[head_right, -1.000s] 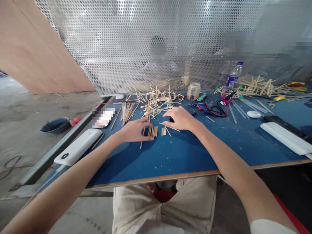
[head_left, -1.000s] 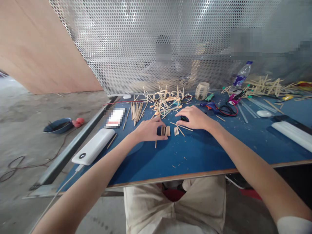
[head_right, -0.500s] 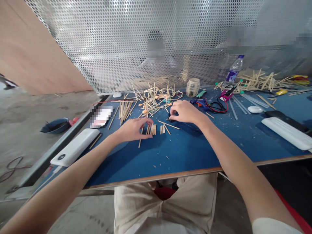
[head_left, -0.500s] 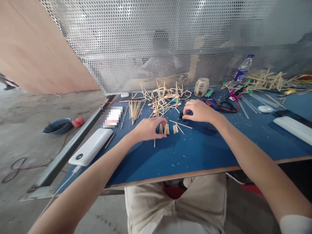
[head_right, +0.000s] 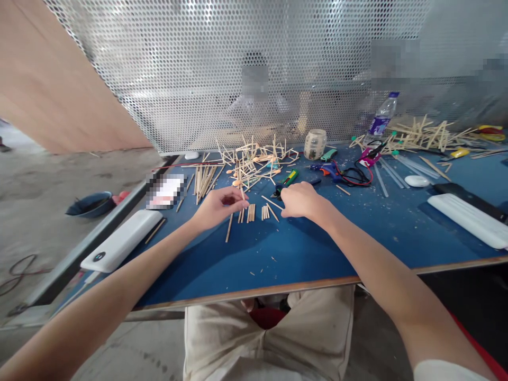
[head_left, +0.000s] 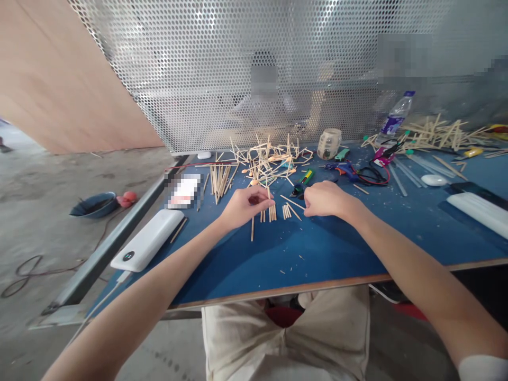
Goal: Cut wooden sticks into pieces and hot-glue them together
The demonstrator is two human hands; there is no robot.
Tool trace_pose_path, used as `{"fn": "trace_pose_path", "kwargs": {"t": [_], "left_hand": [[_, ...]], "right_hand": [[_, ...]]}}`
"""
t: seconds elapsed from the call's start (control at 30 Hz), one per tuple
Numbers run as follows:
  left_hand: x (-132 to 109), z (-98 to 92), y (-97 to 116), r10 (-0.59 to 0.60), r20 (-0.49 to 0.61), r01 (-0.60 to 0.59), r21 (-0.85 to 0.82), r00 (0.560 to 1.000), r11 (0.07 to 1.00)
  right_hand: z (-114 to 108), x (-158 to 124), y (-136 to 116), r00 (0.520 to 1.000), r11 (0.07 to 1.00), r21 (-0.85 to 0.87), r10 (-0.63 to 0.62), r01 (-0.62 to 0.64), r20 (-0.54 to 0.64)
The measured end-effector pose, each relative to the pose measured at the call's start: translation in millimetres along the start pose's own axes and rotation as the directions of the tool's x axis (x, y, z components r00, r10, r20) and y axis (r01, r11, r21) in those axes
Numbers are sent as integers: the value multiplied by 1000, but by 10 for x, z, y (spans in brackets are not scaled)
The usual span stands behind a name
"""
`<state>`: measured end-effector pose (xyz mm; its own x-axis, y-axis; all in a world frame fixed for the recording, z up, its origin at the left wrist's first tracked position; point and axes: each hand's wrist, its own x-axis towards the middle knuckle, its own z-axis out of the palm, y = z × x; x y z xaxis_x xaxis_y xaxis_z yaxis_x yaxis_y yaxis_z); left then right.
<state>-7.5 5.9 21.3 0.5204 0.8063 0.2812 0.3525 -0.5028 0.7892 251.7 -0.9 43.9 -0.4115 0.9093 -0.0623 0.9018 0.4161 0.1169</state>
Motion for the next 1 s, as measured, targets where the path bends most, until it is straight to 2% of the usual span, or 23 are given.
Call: {"fn": "trace_pose_path", "kwargs": {"t": [0.17,0.27,0.37,0.5,0.6,0.7,1.0], "left_hand": [[9,23,-7,-125,-21,112,-307,992,945],[12,56,-18,-131,-23,115,-354,991,928],[19,108,-42,-144,8,139,-323,990,936],[25,157,-40,-202,49,206,-353,978,913],[19,166,-25,-215,51,216,-418,975,882],[10,170,-36,-216,33,205,-475,976,856],[15,179,-100,-238,43,219,-578,970,786]], "right_hand": [[-100,-90,60,998,997,54,-43,46,-45],[-152,-78,140,986,986,133,-80,99,-147],[-131,10,123,937,952,218,-139,216,-320],[-13,131,-48,864,825,427,-138,371,-484],[68,173,-170,857,703,579,-85,413,-508],[110,194,-236,859,614,659,-62,434,-509],[168,238,-282,834,587,679,11,442,-552]]}}
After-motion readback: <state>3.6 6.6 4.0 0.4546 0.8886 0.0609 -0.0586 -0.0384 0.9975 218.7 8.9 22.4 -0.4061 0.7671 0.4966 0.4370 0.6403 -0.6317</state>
